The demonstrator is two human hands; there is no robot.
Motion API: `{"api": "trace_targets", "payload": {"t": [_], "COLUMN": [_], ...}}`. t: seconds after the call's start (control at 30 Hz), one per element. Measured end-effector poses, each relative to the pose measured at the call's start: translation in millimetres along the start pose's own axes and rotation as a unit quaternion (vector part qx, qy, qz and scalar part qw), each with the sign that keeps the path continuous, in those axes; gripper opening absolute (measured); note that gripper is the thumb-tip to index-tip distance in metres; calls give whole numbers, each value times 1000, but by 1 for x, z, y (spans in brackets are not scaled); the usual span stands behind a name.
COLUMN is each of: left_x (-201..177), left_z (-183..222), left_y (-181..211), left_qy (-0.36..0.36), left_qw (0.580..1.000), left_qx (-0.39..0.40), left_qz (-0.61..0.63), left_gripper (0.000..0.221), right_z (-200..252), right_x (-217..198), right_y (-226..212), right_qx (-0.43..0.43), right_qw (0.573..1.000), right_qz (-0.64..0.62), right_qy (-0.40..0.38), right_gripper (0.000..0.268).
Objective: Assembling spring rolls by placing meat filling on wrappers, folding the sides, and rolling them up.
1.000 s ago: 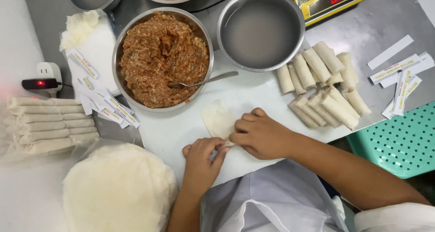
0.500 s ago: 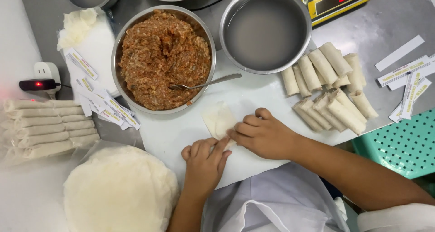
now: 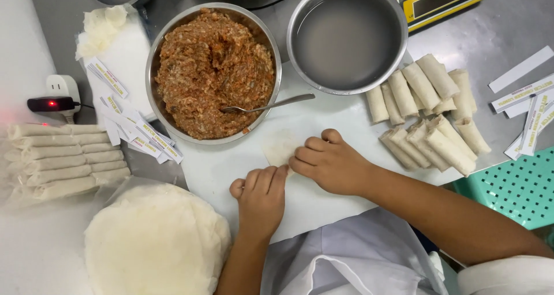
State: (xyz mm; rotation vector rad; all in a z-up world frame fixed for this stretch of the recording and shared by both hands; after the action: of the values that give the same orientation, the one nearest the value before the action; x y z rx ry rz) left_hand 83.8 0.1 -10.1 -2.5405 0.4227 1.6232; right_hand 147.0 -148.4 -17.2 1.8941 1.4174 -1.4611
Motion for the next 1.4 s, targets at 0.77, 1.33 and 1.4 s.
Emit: {"api": "trace_targets", "payload": {"t": [0.77, 1.33, 1.4], "left_x": [12, 13, 15], "left_z": [-21, -37, -38], "left_y": [-34, -40, -44], "left_qy": [-100, -211, -175], "left_qw": [979, 943, 952], "left_qx": [-162, -205, -241], "left_qz": [67, 158, 76], "left_gripper": [12, 31, 31], "right_z": [-25, -43, -47], "right_x": [4, -1, 8], "right_y": [23, 33, 35], "right_qx": [63, 70, 47], "right_qw": [995, 995, 998], "right_qz": [-63, -29, 20], "right_qy": [-39, -59, -32], "right_gripper": [8, 15, 13]}}
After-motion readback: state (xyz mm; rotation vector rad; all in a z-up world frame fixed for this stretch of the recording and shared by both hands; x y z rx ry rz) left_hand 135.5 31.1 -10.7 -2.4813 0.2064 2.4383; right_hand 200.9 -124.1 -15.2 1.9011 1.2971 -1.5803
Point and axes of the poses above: each hand's wrist, its own z-axis away from the middle knuckle, its own x-axis out of the palm, y = z × x, the point moved 6 cm from there along -z, towards the middle knuckle, and after that the axes turned 7 degrees about -z, right-handed, at the moved point
